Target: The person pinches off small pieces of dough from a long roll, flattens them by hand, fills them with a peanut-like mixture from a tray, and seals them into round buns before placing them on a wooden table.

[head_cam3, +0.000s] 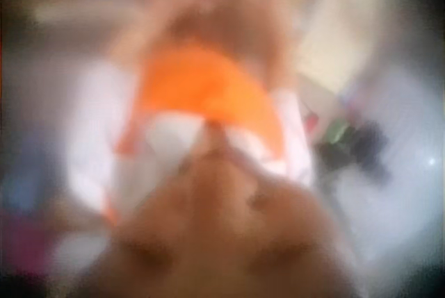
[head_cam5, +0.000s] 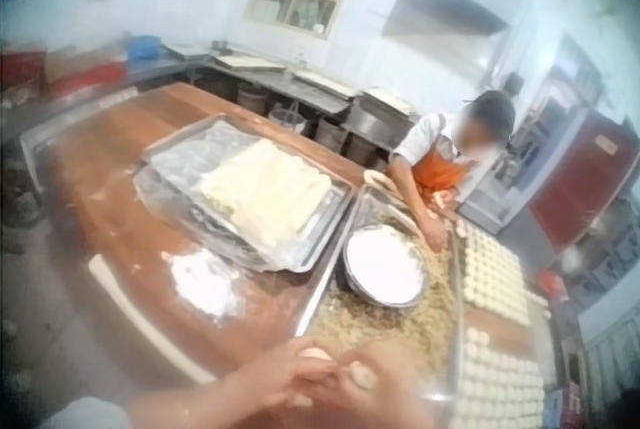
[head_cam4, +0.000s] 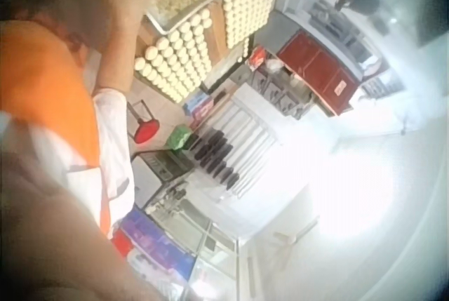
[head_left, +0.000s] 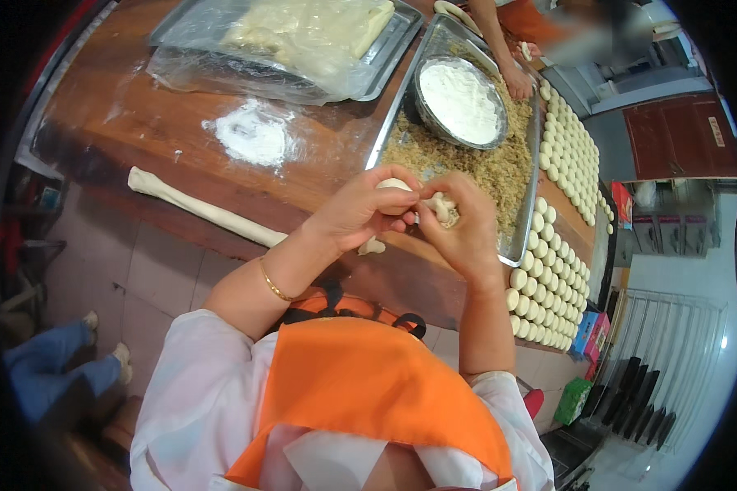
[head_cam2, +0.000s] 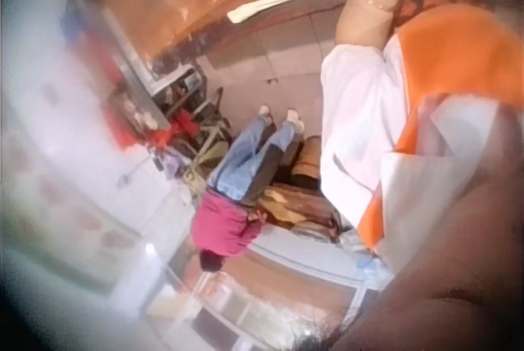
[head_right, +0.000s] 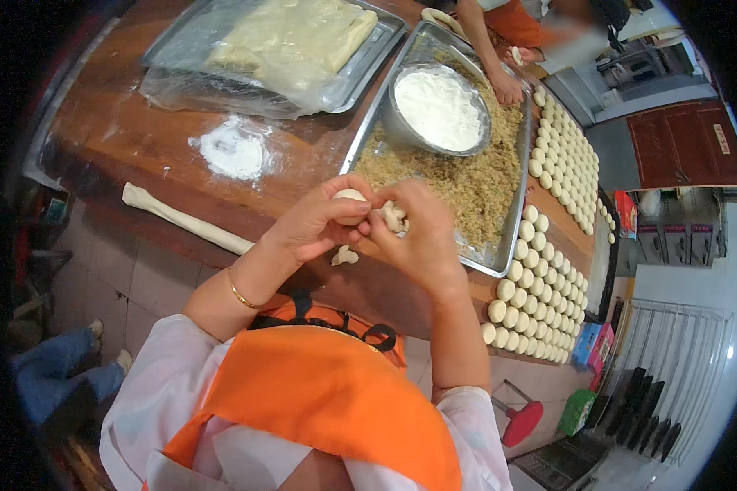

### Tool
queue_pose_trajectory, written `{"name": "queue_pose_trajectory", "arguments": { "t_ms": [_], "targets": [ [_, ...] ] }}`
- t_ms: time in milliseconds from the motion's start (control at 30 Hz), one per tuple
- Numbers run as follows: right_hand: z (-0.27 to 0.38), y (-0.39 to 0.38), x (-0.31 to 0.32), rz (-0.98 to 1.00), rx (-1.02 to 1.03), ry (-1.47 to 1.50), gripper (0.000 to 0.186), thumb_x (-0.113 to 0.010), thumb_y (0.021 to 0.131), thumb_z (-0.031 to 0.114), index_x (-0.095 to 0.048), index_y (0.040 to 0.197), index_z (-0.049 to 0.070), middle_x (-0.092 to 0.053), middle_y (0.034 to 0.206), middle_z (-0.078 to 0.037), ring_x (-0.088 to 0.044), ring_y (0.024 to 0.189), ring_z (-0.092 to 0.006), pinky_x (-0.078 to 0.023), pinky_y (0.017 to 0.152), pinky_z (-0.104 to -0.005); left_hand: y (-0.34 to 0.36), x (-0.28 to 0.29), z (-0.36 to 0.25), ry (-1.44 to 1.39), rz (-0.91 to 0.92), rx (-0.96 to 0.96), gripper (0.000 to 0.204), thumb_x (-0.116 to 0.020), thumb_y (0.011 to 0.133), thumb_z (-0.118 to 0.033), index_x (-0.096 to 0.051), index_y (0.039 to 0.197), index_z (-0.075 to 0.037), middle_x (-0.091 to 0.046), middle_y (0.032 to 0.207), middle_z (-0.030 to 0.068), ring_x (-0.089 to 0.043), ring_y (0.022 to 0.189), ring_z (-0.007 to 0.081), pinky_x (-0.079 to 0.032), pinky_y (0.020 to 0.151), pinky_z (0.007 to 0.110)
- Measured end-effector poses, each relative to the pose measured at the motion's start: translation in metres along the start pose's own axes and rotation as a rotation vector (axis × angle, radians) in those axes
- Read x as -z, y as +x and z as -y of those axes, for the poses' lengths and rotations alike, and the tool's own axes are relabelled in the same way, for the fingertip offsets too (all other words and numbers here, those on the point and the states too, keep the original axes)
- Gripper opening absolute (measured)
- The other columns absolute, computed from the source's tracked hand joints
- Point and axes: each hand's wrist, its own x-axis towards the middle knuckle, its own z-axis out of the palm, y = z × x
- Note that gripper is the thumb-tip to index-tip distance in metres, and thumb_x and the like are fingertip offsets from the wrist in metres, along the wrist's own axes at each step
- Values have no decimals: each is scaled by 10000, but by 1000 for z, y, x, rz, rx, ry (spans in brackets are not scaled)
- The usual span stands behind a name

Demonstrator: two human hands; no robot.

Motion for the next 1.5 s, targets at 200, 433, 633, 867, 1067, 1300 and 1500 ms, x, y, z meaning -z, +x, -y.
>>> {"name": "queue_pose_trajectory", "arguments": {
  "t_ms": [200,433,633,867,1067,1300,1500],
  "targets": [
    [0,-1,-51,20,-75,83,157,-705,751,25,-596,863,32,-623,837,-92,-619,745,-268,-486,686,-357,-37,41,-11,133,-401,-220,120,-622,966,-133,-583,1061,-71,-637,911,41,-623,758,121,-522,661,231],
    [-3,17,-71,220,45,157,586,-729,798,209,-519,1317,34,-545,1331,-207,-523,1231,-377,-422,1039,-435,-59,49,-7,-15,-205,-273,332,-419,1074,-311,-507,1255,-48,-616,1036,92,-632,878,156,-544,733,282],
    [3,18,-98,4,95,379,371,-534,977,299,-692,1045,-30,-668,1219,-172,-616,1156,-303,-447,1003,-396,-40,24,20,300,-229,-438,483,-340,1080,-446,-467,1376,-85,-566,1225,60,-582,1052,130,-513,821,298],
    [3,19,-91,-69,43,427,406,-473,1012,344,-725,971,28,-716,1111,-131,-616,1174,-322,-426,1030,-434,-37,45,24,232,130,-284,490,-284,1091,-436,-395,1425,-95,-563,1198,52,-597,999,130,-514,734,284],
    [-11,19,-87,115,100,394,454,-406,1037,370,-734,1078,58,-663,1250,-139,-534,1281,-350,-349,1098,-469,-41,24,18,282,-115,-267,473,-463,1056,-290,-365,1454,-53,-517,1304,63,-549,1141,133,-504,868,281],
    [-9,12,-103,123,129,260,592,-299,1038,498,-590,1354,91,-443,1494,-179,-395,1379,-400,-287,1137,-481,-64,37,-10,609,-1,-120,467,-556,991,-170,-403,1390,18,-566,1213,75,-557,1118,136,-470,941,279],
    [1,20,-96,119,-185,315,270,-517,976,149,-659,1181,45,-619,1244,-188,-527,1257,-378,-427,1037,-413,-85,67,-21,377,-231,-229,332,-516,1033,-191,-504,1291,17,-595,1195,137,-628,1087,198,-501,963,323]
  ]
}}
